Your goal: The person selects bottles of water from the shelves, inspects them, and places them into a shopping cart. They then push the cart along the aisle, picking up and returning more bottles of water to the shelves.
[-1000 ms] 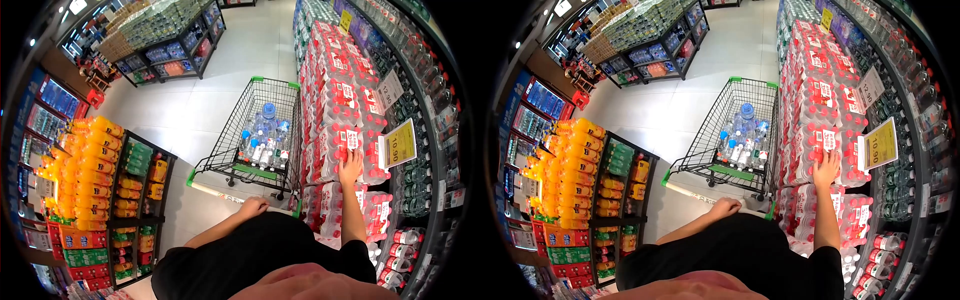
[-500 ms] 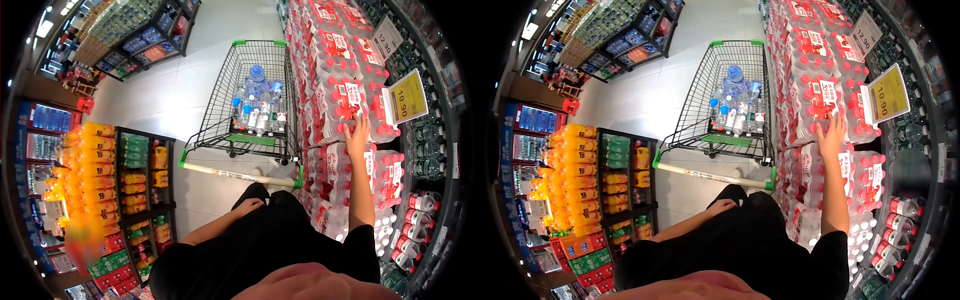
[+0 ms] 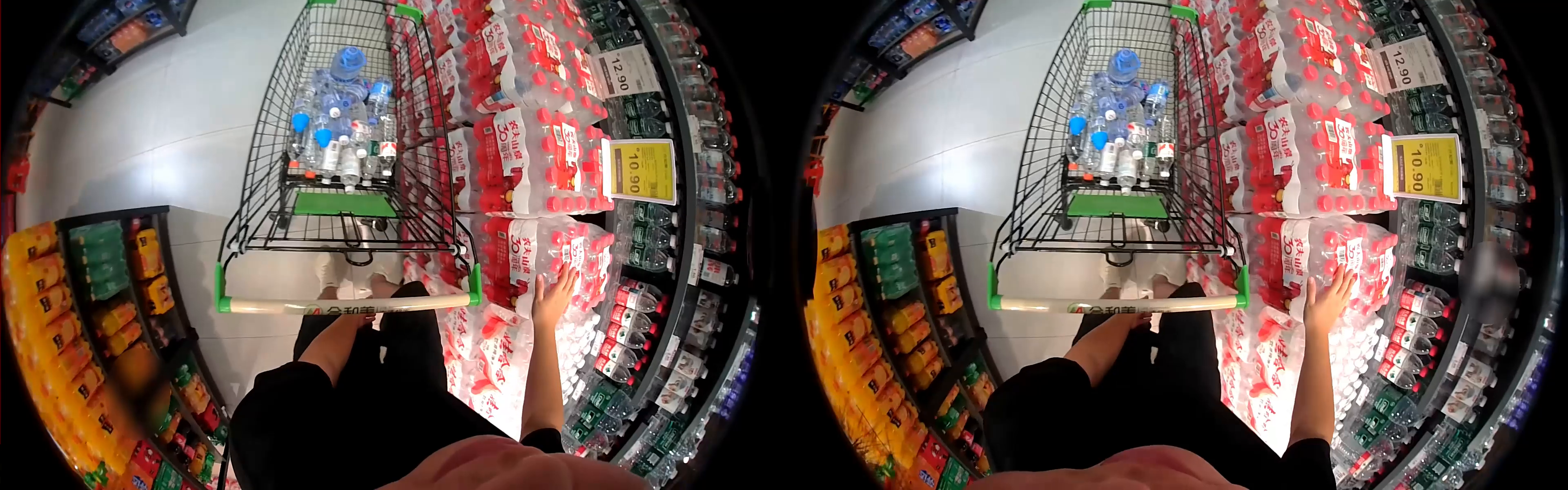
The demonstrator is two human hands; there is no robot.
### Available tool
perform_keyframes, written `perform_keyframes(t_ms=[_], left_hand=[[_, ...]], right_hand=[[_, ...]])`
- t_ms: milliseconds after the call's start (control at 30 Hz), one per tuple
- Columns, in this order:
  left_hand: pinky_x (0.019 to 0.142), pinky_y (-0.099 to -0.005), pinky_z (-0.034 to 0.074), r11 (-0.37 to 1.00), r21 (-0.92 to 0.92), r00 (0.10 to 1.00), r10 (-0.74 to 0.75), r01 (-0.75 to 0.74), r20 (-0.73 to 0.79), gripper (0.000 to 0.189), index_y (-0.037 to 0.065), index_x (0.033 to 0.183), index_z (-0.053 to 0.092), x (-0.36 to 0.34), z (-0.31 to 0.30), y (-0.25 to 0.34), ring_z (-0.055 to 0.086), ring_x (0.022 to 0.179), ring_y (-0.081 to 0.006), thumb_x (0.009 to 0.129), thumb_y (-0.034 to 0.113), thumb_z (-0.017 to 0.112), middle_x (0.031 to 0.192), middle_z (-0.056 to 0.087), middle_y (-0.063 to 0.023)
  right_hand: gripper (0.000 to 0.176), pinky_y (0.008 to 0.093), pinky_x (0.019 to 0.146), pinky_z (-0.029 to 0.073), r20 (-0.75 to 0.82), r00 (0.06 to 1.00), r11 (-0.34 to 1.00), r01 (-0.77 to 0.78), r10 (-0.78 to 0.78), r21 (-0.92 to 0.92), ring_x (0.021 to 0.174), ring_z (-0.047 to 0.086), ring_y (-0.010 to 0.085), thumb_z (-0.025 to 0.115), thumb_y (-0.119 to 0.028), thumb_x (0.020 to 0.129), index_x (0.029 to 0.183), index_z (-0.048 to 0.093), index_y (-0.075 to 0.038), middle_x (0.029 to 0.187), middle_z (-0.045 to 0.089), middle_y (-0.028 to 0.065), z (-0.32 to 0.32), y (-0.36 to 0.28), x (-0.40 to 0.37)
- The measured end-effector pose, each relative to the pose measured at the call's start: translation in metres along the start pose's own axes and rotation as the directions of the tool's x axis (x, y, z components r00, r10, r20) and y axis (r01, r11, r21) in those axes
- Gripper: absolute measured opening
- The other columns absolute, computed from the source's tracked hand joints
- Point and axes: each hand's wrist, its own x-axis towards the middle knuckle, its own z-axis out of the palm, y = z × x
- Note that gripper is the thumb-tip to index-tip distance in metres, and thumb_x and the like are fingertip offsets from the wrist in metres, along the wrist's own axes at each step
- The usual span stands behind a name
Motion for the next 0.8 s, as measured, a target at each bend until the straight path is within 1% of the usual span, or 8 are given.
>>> perform_keyframes(t_ms=[33,133,167,267,333,800], left_hand=[[0.086,-0.0433,0.056,1.0,-0.018,1.0,0.018,-0.018,0.002,0.043,0.0,0.119,0.051,0.01,0.005,-0.005,0.063,0.098,-0.0302,0.097,0.038,0.053,0.105,0.062,-0.0169],[0.085,-0.0431,0.056,0.996,-0.065,0.998,0.062,-0.063,-0.012,0.043,0.0,0.118,0.052,0.03,0.018,-0.016,0.064,0.097,-0.03,0.097,0.038,0.054,0.105,0.062,-0.0169],[0.085,-0.043,0.056,0.994,-0.079,0.997,0.076,-0.078,-0.023,0.043,0.0,0.118,0.052,0.032,0.018,-0.018,0.064,0.097,-0.03,0.097,0.038,0.054,0.104,0.062,-0.0169],[0.085,-0.0428,0.056,0.989,-0.094,0.993,0.107,-0.112,-0.057,0.043,0.0,0.118,0.052,0.035,0.016,-0.026,0.064,0.096,-0.0298,0.096,0.037,0.055,0.104,0.063,-0.0168],[0.084,-0.0426,0.055,0.986,-0.103,0.989,0.127,-0.134,-0.074,0.043,0.0,0.117,0.053,0.036,0.015,-0.028,0.064,0.096,-0.0297,0.095,0.037,0.055,0.104,0.063,-0.0168],[0.083,-0.0415,0.055,0.967,-0.06,0.961,0.235,-0.246,-0.145,0.042,0.0,0.115,0.055,0.026,0.013,-0.03,0.064,0.093,-0.0289,0.092,0.035,0.059,0.101,0.064,-0.0165]], right_hand=[[0.078,0.052,0.115,0.021,0.023,1.0,1.0,-0.004,0.004,0.0,0.143,0.022,0.0435,0.066,-0.038,0.087,0.148,0.031,-0.002,0.152,0.028,0.0276,-0.003,-0.002,-0.001],[0.077,0.0514,0.115,0.021,0.048,0.999,1.0,-0.015,0.015,-0.012,0.143,0.022,0.0432,0.066,-0.036,0.087,0.147,0.031,-0.002,0.152,0.028,0.0275,-0.004,-0.006,0.001],[0.079,0.0509,0.116,0.021,0.046,0.999,0.999,-0.004,0.006,-0.051,0.143,0.022,0.043,0.067,-0.035,0.087,0.148,0.03,-0.002,0.153,0.027,0.0271,-0.003,-0.006,0.002],[0.08,0.0507,0.116,0.021,0.042,0.999,0.998,0.014,-0.011,-0.062,0.143,0.022,0.0428,0.068,-0.035,0.086,0.148,0.029,-0.002,0.153,0.026,0.0269,-0.001,-0.006,0.002],[0.081,0.0506,0.116,0.022,0.057,0.998,0.997,-0.004,0.009,-0.075,0.143,0.022,0.0423,0.068,-0.036,0.086,0.148,0.029,-0.002,0.153,0.027,0.0266,-0.002,-0.007,0.002],[0.081,0.0502,0.115,0.023,0.02,1.0,0.996,-0.007,0.008,-0.091,0.143,0.023,0.0418,0.068,-0.039,0.085,0.148,0.031,-0.002,0.152,0.03,0.0249,-0.001,-0.012,0.0]])
